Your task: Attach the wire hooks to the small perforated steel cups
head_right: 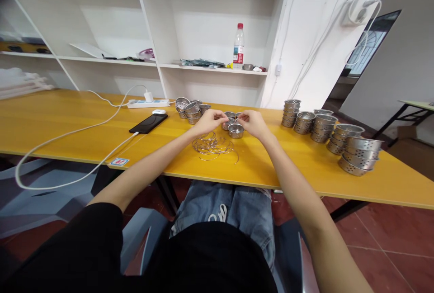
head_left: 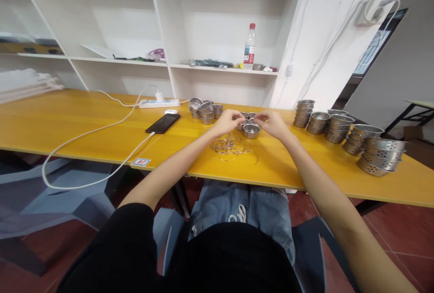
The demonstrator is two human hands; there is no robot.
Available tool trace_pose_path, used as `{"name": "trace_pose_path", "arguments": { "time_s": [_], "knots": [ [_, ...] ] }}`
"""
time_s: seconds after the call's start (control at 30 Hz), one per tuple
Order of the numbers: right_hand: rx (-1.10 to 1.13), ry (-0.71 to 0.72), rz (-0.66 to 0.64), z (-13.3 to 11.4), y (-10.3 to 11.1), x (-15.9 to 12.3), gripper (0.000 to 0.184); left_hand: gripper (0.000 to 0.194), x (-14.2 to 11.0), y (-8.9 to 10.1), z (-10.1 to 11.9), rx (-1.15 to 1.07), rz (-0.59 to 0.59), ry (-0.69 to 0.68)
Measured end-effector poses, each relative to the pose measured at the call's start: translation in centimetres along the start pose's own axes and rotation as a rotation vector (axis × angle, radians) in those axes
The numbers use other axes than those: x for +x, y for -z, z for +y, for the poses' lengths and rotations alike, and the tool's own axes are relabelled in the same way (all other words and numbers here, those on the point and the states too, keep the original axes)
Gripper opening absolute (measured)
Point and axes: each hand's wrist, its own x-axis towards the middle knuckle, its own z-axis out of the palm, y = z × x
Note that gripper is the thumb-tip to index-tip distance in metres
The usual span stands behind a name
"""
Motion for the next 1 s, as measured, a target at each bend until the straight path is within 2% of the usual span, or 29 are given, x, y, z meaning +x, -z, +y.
{"name": "trace_pose_path", "arguments": {
  "time_s": [0.2, 0.3, 0.4, 0.6, 0.73, 0.87, 1.0],
  "knots": [
    [-0.093, -0.111, -0.176, 1.9, 1.0, 0.1, 0.046, 0.018, -0.6, -0.8, 0.3, 0.234, 0.035, -0.05],
    [-0.088, -0.101, -0.226, 2.6, 0.6, 0.1, 0.062, 0.016, -0.8, -1.4, 0.4, 0.306, 0.048, -0.058],
    [-0.067, -0.06, -0.259, 2.6, -0.3, 0.0, 0.068, 0.013, -0.9, -1.9, 0.4, 0.28, 0.038, -0.051],
    [-0.17, 0.006, -0.231, 1.3, -0.7, -0.3, 0.057, 0.01, -0.8, -1.9, 0.1, 0.232, 0.027, -0.014],
    [-0.22, 0.102, -0.109, 0.5, -0.1, -0.3, 0.041, 0.01, -0.8, -1.5, 0.2, 0.221, 0.054, 0.001],
    [-0.047, 0.189, -0.045, 0.3, -0.3, 0.1, 0.025, 0.011, -0.9, -1.6, 0.4, 0.157, 0.036, -0.06],
    [0.163, 0.089, -0.113, 0.4, -0.9, 0.3, 0.029, 0.013, -0.9, -2.0, 0.5, 0.13, 0.042, -0.114]
  ]
}}
